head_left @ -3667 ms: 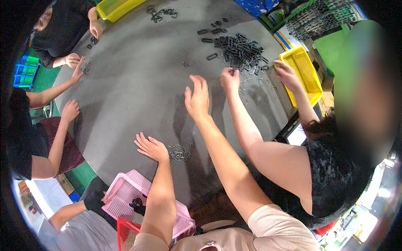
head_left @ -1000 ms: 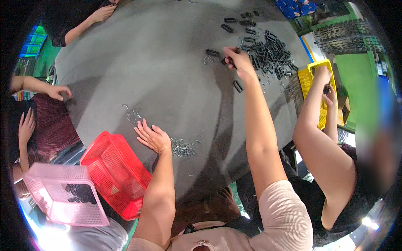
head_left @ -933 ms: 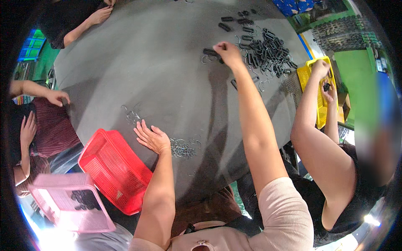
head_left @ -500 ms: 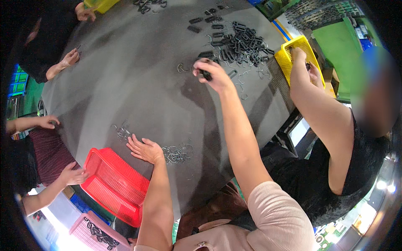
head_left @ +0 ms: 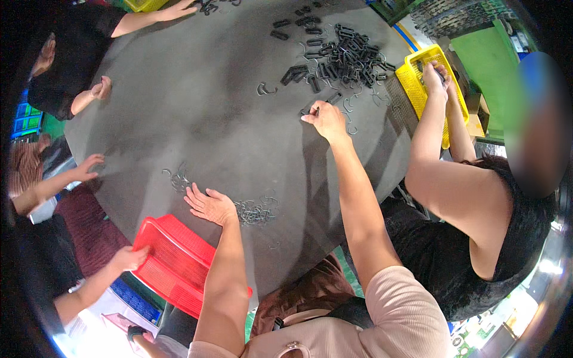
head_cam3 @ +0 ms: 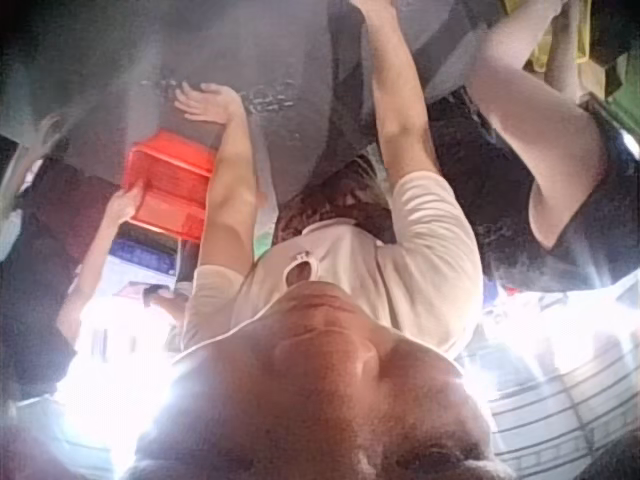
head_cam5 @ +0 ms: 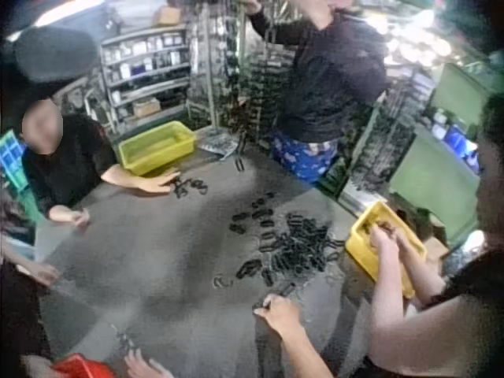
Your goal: The person assembles small black plastic keychains by hand at a shared table with coworkers. They pick up plastic bodies and metal rings, connect them, and place the finished keychains into colored plastic baskets.
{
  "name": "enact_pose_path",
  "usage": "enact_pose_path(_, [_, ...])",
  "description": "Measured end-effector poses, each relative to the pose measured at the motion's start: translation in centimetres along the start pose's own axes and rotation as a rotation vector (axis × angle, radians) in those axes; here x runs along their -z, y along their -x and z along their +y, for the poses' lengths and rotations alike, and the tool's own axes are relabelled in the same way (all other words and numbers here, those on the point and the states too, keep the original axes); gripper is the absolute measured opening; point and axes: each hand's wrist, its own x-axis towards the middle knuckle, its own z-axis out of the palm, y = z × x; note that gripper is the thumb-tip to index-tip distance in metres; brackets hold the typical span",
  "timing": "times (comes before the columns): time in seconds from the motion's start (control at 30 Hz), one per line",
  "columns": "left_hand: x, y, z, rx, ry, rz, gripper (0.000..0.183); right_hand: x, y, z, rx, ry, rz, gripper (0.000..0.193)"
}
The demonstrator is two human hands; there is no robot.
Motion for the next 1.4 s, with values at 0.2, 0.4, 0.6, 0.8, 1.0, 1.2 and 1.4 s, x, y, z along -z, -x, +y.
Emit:
enact_pose_path(0.2, [0.2,0.1,-0.3,-0.011,0.005,0.027,0.045,2.2,4.3,1.3,-0.204,-1.689,-0.15,0.018])
enact_pose_path(0.4, [-0.4,0.4,0.6,-0.069,0.036,0.046,0.044,0.9,-2.5,8.2,-0.431,-0.579,0.39,0.028])
enact_pose_path(0.6, [-0.6,0.1,-0.6,-0.027,-0.011,0.052,0.043,4.0,-3.8,0.1,-0.592,0.014,0.147,0.048])
enact_pose_path(0.8, [-0.1,0.2,-0.2,-0.035,-0.034,0.025,0.043,3.4,-3.7,1.4,-0.483,-0.41,0.112,0.032])
enact_pose_path(1.0, [-1.7,-0.2,-1.7,-0.069,-0.111,0.123,0.045,4.8,-1.2,1.3,-0.216,-1.888,-0.177,0.027])
enact_pose_path(1.2, [-3.5,-0.5,-2.7,-0.115,-0.163,0.162,0.045,5.2,-2.5,0.6,0.135,-2.333,-0.332,0.016])
enact_pose_path(1.4, [-3.9,-0.1,-2.8,-0.121,-0.167,0.169,0.045,5.4,-3.6,-0.2,0.041,-2.419,-0.133,0.022])
